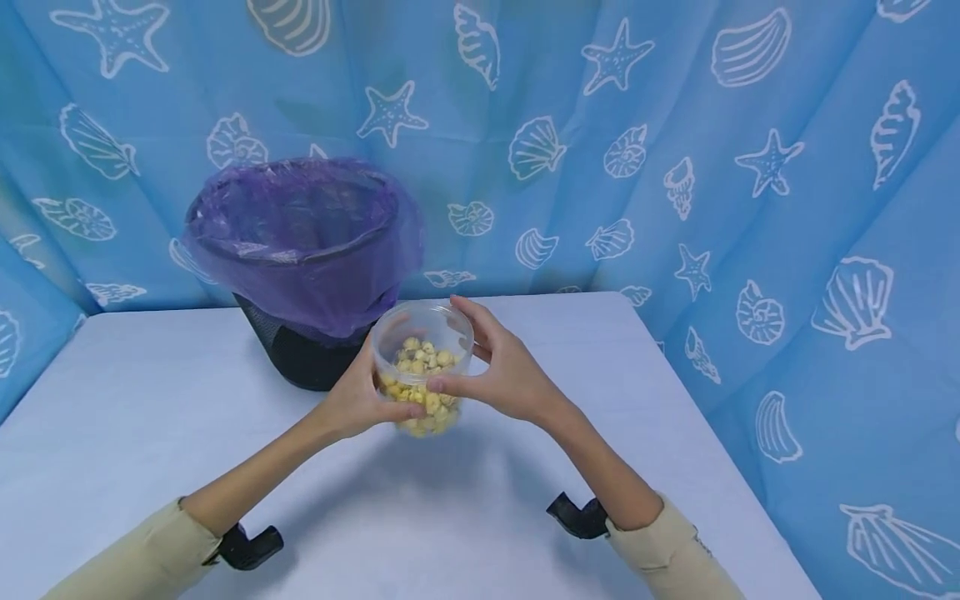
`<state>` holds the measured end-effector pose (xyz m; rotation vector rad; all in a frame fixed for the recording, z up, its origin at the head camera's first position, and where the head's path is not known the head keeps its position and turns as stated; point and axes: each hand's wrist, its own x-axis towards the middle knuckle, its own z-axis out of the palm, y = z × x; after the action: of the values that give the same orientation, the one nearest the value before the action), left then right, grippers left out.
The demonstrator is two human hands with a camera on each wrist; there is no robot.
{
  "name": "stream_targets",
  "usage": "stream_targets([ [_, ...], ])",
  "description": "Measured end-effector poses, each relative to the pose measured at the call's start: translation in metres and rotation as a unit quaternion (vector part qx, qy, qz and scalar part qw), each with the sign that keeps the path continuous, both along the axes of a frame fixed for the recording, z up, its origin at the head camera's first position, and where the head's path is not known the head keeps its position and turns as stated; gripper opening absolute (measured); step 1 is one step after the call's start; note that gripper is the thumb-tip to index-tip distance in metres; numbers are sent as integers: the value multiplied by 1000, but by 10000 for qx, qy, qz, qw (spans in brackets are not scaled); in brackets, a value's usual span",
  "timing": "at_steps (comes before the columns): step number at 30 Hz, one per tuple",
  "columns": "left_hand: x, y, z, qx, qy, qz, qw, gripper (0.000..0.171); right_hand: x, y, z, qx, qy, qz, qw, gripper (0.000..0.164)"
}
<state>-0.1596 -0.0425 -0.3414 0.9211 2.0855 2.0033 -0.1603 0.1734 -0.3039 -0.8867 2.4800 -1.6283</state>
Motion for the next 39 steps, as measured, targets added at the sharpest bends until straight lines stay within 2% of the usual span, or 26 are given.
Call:
stream_targets([
  [1, 0, 2, 2, 57, 56, 63, 9999, 99, 0, 0, 2, 30, 54, -117, 9999, 85],
  [5, -8, 9, -6, 26, 275, 474, 9985, 98, 6, -3, 7, 384, 215, -780, 9960, 87],
  [8, -13, 14, -14, -246, 623, 873, 9939, 101, 10, -8, 7, 612, 140, -1141, 9915, 94],
  [10, -13, 16, -14, -388, 822, 1042, 9904, 102, 12, -12, 7, 629, 102, -1319, 9892, 97],
  [14, -11, 18, -12, -572, 1201, 1314, 9824, 102, 12, -16, 5, 372, 265, -1370, 9895, 95],
  [17, -10, 18, -9, -607, 1374, 1384, 9789, 101, 12, -16, 5, 71, 476, -1182, 9918, 92],
  [20, -10, 18, -7, -610, 1449, 1361, 9782, 100, 11, -16, 6, -235, 557, -988, 9933, 90],
  [27, -9, 14, -5, -519, 1540, 1232, 9790, 101, 11, -16, 3, -659, 228, -685, 9952, 91],
  [30, -9, 13, -4, -503, 1495, 1049, 9819, 100, 11, -13, 2, -722, 263, -583, 9953, 91],
  [39, -9, 9, -4, -521, 982, 268, 9934, 97, 8, -6, -3, -744, 306, -107, 9967, 92],
])
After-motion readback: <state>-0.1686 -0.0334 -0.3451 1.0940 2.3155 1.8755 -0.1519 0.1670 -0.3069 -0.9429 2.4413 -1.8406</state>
